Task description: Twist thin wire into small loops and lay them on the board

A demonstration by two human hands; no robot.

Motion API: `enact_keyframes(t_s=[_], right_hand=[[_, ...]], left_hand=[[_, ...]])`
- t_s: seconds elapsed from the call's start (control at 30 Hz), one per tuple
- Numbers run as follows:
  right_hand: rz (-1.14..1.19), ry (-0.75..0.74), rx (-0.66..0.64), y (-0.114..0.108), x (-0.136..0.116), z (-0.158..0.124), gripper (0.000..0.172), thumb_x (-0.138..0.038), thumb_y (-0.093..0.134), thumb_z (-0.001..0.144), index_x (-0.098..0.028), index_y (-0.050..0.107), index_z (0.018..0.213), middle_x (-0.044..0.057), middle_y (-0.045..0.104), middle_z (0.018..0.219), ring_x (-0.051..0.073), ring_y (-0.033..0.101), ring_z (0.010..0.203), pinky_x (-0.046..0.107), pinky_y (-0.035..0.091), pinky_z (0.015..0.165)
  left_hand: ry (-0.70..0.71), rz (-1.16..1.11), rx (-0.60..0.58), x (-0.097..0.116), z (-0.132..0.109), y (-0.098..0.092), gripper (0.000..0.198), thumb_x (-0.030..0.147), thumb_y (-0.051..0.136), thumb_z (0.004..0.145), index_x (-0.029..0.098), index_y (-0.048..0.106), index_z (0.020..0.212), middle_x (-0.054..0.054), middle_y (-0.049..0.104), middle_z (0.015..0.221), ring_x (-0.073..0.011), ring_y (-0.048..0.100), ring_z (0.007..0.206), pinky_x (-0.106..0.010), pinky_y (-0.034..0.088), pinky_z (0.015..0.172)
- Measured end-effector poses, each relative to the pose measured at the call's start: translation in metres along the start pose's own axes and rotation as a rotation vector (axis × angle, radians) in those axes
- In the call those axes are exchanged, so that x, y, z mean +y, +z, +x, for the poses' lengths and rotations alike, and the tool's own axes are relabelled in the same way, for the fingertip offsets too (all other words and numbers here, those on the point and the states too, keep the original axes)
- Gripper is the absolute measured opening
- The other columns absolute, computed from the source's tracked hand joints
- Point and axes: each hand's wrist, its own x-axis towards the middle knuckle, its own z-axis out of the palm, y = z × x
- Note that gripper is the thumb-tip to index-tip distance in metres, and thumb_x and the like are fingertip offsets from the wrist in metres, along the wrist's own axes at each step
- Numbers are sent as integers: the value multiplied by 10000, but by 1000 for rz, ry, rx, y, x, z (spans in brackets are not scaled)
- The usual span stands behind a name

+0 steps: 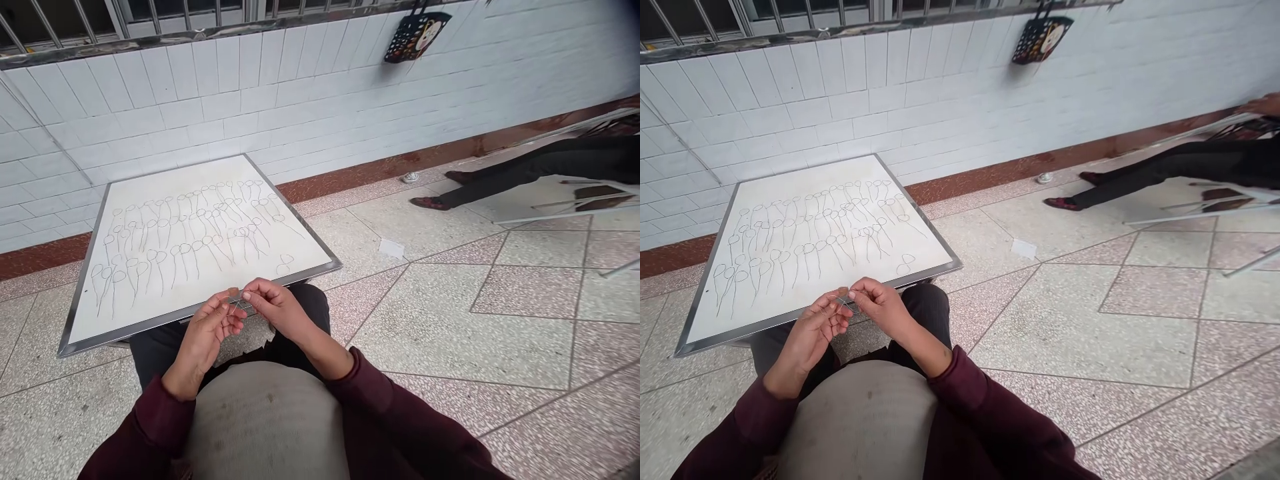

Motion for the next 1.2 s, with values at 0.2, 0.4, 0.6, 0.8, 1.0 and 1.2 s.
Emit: enact_keyframes(t_s=[0.2,0.4,0.6,0.8,1.0,1.2], right_hand=[[91,44,50,4,8,0,283,-483,609,850,-201,594,837,-66,512,573,73,446,453,194,388,429],[84,-23,-1,3,10,-1,277,-484,609,860,-207,617,859,-46,562,656,74,469,493,203,415,465],[123,-66,1,2,16,-2,278,-483,591,883,-208,625,902,-29,593,705,93,537,565,234,493,565],[156,-84,-80,6,14,-2,266,-456,566,909,-208,655,947,-8,598,773,112,582,660,271,527,661],[86,-59,-5,-3,4,-4,325,-496,531,914,-214,633,1040,22,594,890,107,568,675,242,492,605],[88,125,-131,-2,5,-9,325,-493,662,818,-189,631,931,-18,600,742,66,464,511,186,364,441]], left_hand=[[161,79,46,-6,1,6,410,221,750,766,219,652,1165,-34,666,966,-136,598,864,-252,474,761],[193,-21,41,-7,2,8,357,257,711,807,208,659,1156,-38,680,942,-132,608,818,-271,468,770],[200,12,15,-7,2,11,455,260,726,795,213,604,1231,-37,697,915,-120,600,766,-247,453,712],[270,219,27,1,-4,13,463,323,669,844,237,551,1283,3,637,802,-110,576,631,-232,451,582],[471,675,172,11,-12,8,451,312,657,842,287,595,1288,-27,668,858,-165,591,726,-301,495,749],[539,820,205,11,-11,2,342,294,704,796,277,711,1137,-89,701,877,-254,623,884,-365,475,878]])
